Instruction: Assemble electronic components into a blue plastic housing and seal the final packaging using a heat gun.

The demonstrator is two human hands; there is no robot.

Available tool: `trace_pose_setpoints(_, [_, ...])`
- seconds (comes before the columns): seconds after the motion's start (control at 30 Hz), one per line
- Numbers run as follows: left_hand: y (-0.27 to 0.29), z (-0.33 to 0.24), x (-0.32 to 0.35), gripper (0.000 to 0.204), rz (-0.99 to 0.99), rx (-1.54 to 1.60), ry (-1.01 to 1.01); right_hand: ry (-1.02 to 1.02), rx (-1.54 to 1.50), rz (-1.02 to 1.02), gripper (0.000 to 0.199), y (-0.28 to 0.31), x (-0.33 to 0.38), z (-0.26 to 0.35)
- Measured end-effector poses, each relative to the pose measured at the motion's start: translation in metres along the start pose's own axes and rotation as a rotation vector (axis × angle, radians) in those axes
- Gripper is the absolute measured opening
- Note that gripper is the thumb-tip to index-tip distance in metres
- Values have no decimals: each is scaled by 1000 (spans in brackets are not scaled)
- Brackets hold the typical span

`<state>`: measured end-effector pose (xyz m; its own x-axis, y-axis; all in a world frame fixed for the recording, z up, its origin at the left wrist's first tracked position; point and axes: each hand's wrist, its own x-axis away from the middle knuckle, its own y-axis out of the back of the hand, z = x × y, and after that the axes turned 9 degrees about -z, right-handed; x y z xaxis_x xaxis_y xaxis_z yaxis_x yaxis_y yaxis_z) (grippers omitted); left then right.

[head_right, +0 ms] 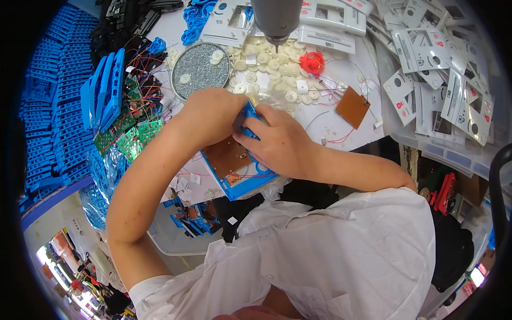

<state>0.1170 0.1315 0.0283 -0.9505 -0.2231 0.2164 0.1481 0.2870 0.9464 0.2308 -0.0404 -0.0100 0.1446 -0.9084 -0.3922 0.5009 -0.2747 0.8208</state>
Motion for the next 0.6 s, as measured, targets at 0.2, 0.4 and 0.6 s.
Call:
trace_pose_setpoints(0.2, [-5,5,11,23,-29,63,-80,33,62,-40,34,-5,-3,2])
trace_pose_setpoints(0.4, [-29,15,24,26,-100,226,-52,-6,25,-1,45,-2,-3,2])
trace_pose_setpoints(0.6, [-24,3,48,20,-328,231,81,-7,27,-37,43,-4,-1,5])
